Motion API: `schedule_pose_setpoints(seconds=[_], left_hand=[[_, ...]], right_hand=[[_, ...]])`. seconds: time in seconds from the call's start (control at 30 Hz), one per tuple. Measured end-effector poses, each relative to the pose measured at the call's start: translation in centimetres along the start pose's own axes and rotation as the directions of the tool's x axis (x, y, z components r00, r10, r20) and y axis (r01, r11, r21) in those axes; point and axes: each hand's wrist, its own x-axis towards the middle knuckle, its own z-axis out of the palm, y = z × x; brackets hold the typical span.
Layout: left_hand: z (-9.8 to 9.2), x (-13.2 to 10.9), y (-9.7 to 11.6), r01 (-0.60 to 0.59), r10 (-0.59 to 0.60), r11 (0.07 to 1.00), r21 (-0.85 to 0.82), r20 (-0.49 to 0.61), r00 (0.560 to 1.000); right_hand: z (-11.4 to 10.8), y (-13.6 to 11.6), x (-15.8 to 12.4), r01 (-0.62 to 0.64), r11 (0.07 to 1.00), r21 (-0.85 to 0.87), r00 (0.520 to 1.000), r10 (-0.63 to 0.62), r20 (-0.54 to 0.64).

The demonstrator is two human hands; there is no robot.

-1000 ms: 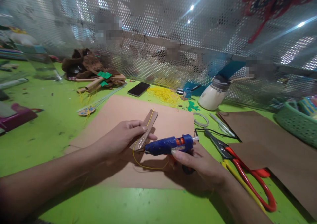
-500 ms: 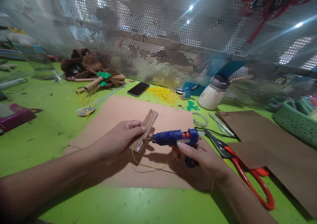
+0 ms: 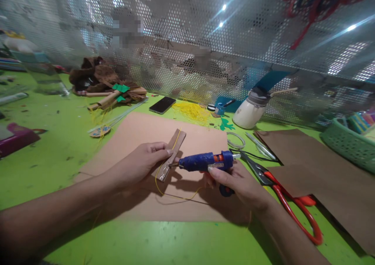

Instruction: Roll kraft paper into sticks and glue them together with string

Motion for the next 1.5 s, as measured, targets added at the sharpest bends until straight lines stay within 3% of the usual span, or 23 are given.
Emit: schedule_pose_setpoints(seconds=[0.17, 0.43, 0.77, 0.97, 1.5], left_hand=[[0.0, 0.0, 0.0, 0.011, -0.011, 1.0, 0.018, 0.003, 1.0], [0.0, -0.2, 0.3, -0.032, 0.033, 0.996, 0.088, -0.012, 0.999], [-0.2, 0.0, 0.1, -0.006, 0.006, 1.0, -0.031, 0.027, 1.0], [0.0, -0.2, 0.4, 0.022, -0.021, 0.999, -0.037, 0.024, 0.999], [-0.2, -0.1, -0.2, -0.021, 0.021, 1.0, 0.012, 0.024, 0.999]], right_hand=[[-0.2, 0.6, -0.2, -0.013, 1.0, -0.002, 1.0, 0.013, 0.012], [-0.6, 0.8, 0.1, 0.013, 0.999, -0.035, 0.996, -0.016, -0.084], [-0.4, 0.3, -0.2, 0.05, 0.996, -0.072, 0.998, -0.053, -0.037], [-0.6, 0.8, 0.0, 0.097, 0.995, -0.019, 0.994, -0.098, -0.038], [-0.8, 0.6, 0.1, 0.069, 0.997, -0.032, 0.997, -0.07, -0.026]])
